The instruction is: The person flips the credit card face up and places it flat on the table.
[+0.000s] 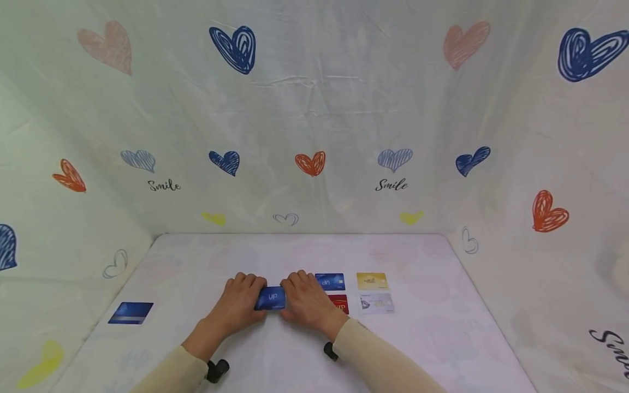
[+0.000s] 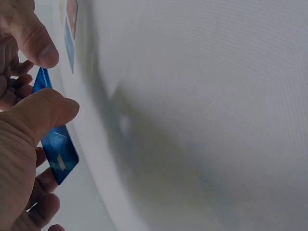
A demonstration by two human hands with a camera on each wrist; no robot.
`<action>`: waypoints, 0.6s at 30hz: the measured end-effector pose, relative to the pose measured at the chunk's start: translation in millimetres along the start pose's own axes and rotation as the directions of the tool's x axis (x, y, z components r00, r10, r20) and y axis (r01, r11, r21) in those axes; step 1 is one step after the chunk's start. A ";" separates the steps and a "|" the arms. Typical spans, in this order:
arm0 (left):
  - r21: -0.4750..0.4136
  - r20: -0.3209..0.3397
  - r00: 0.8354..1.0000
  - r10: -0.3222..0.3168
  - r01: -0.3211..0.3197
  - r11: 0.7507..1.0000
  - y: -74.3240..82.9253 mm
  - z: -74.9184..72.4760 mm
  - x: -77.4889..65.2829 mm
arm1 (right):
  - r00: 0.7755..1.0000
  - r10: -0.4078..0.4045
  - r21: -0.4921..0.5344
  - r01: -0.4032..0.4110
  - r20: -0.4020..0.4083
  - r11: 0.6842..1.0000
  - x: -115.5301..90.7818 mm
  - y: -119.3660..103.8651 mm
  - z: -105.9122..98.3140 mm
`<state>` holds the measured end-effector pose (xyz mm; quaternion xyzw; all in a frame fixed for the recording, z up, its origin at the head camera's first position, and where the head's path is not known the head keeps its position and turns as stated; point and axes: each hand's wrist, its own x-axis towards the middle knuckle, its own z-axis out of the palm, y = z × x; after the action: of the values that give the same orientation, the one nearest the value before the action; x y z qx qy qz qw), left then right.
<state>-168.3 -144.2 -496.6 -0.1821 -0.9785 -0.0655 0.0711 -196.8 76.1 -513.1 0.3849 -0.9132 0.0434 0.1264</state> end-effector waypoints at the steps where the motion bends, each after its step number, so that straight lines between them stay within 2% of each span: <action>1: 0.003 -0.006 1.000 0.004 -0.004 1.000 -0.3 1.0 0.0 | 1.000 0.000 -0.004 0.000 -0.002 1.000 -0.4 0.6 1.0; 8: 0.036 -0.040 0.999 0.011 -0.009 0.999 -3.5 5.3 -1.8 | 1.000 0.000 0.007 0.000 -0.022 1.000 -2.3 4.9 6.0; 18: 0.056 -0.028 1.000 -0.008 0.009 0.998 -7.3 9.7 -1.7 | 0.999 0.021 -0.014 -0.021 0.037 1.000 -0.2 4.9 10.1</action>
<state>-170.6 -150.1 -507.1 -0.1749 -0.9797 -0.0409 0.0896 -202.2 77.8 -522.8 0.3752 -0.9197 0.0315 0.1115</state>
